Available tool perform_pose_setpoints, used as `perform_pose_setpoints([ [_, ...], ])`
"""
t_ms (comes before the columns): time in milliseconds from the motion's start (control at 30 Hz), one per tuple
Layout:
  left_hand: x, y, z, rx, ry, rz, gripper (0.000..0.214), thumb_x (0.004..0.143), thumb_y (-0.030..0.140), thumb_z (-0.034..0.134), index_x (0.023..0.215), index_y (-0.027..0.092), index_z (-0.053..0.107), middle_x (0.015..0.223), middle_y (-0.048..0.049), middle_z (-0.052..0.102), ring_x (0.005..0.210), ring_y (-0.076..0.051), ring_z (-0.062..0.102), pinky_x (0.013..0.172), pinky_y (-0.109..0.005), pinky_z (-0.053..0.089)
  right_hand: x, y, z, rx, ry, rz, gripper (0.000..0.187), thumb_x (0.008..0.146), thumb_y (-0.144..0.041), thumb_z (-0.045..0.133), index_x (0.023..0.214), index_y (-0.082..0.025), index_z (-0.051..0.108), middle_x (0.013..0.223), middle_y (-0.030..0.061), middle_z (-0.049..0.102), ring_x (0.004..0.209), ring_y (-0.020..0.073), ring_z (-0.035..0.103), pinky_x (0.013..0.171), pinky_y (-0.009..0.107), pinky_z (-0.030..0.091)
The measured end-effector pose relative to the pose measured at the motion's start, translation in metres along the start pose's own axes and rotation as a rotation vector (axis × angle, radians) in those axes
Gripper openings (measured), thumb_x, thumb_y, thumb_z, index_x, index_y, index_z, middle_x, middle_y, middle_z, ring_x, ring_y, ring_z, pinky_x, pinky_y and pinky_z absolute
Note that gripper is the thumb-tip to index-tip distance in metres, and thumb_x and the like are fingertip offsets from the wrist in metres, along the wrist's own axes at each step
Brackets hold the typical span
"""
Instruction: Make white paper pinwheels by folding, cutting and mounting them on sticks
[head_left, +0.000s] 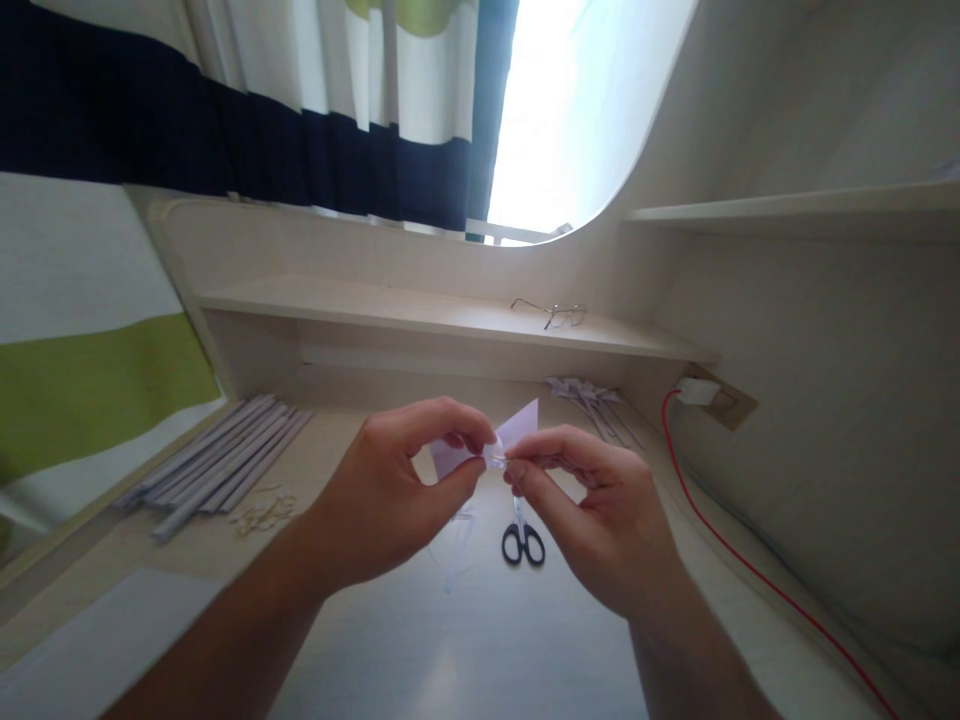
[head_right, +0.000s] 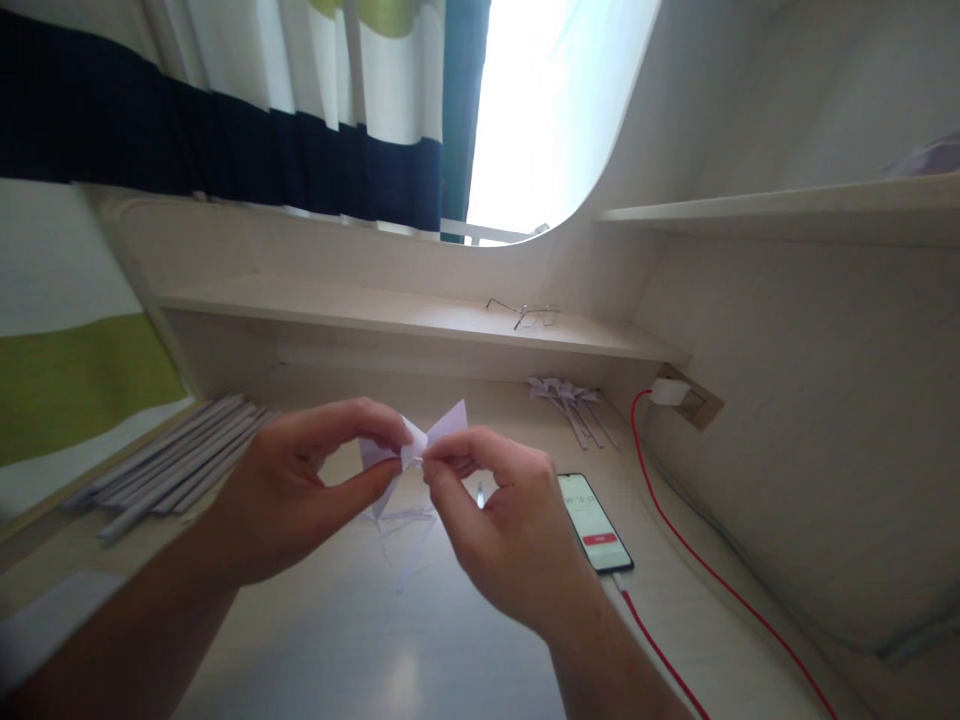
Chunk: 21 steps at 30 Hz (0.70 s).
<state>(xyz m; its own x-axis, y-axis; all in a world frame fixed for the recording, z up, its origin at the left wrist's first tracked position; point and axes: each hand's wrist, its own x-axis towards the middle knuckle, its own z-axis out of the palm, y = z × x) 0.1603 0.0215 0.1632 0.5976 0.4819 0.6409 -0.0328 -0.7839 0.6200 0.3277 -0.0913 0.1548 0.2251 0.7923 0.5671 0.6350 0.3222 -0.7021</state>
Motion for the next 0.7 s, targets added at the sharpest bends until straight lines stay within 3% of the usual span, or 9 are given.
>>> perform_pose_setpoints([
  [367, -0.0023, 0.0049, -0.001, 0.087, -0.065, 0.03, 0.018, 0.086, 0.009, 0.066, 0.097, 0.021, 0.072, 0.09, 0.0024, 0.074, 0.083, -0.011, 0.067, 0.078, -0.022, 0.052, 0.0005, -0.0017, -0.0002, -0.025, -0.053, -0.059, 0.013, 0.092, -0.014, 0.066, 0.094, -0.024, 0.074, 0.085, -0.0037, 0.074, 0.078, 0.0122, 0.069, 0.074, 0.024, 0.052],
  [700, -0.0023, 0.0067, -0.0007, 0.125, -0.03, 0.03, 0.014, 0.087, 0.01, 0.067, 0.094, 0.021, 0.073, 0.086, 0.0026, 0.074, 0.078, -0.011, 0.068, 0.076, -0.023, 0.052, -0.0018, 0.0008, 0.0006, -0.051, -0.012, -0.094, 0.012, 0.09, -0.013, 0.067, 0.096, -0.023, 0.071, 0.088, -0.0021, 0.073, 0.082, 0.0147, 0.069, 0.075, 0.028, 0.052],
])
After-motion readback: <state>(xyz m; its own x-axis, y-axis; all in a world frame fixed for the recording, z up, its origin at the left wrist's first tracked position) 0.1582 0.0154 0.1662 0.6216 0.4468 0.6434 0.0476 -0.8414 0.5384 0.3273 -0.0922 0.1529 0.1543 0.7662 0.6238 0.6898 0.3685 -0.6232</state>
